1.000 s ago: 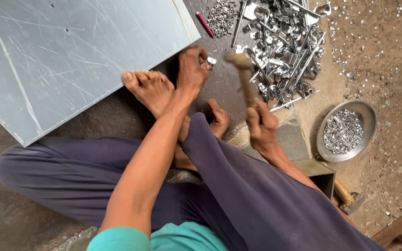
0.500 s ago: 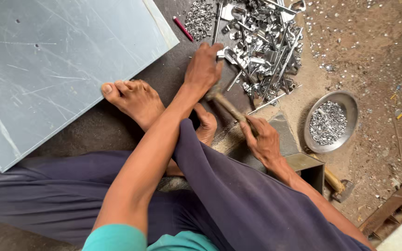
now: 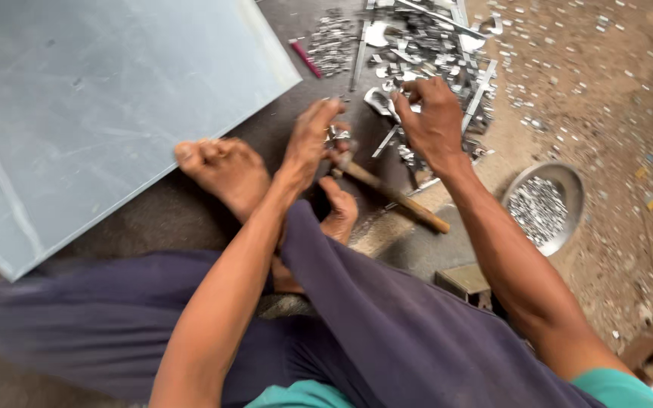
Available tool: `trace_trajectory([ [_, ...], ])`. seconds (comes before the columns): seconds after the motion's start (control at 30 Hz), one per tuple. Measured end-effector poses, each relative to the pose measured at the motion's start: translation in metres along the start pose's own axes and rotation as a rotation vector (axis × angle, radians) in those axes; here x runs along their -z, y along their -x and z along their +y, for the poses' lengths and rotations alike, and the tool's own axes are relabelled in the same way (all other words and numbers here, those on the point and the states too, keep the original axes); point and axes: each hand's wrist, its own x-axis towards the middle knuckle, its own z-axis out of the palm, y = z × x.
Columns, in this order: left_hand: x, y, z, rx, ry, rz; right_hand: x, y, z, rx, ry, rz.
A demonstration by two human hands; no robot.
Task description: The person assembles a metal frame by attaching a latch mechanism to a rectangular metal sheet. They use a hammer and a punch to create indentations, then secure the latch with a screwdriver. The person repeats this process on multiple frames, stacking the completed units.
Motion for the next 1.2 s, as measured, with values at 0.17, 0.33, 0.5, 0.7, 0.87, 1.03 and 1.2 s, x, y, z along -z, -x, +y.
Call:
trace_trajectory([
  [0.17, -0.01, 0.013, 0.016, -0.034, -0.058, -0.04, -0.005, -0.03, 0.009, 0.114, -0.27, -0.143],
  [0.33, 0.054, 0.077, 0.067, -0.652, -0.984, 0.425, -0.047, -0.123, 0.033, -0.08, 0.004, -0.126],
  [0.5, 0.124, 0.135, 0.107, -0.648, -1.365, 0.734, -0.031, -0.107, 0.023, -0.011, 0.037, -0.21],
  [0.7, 0.137, 0.175, 0.102, -0.555, -1.356, 0.755, -0.003, -0.006, 0.038, 0.168, 0.06, -0.384],
  [0.87, 0.127, 0.201, 0.078, -0.729, -1.339, 0.848, 0.014, 0.036, 0.045, -0.081, -0.067, -0.245],
  [1.03, 0.134, 0.206, 0.088, -0.736, -1.319, 0.843, 0.092, 0.042, 0.02, 0.016, -0.384, 0.028],
  [1.2, 0.054, 0.207, 0.107, -0.397, -0.685, 0.442, 0.123, 0.042, -0.054, 0.183, -0.534, 0.038],
])
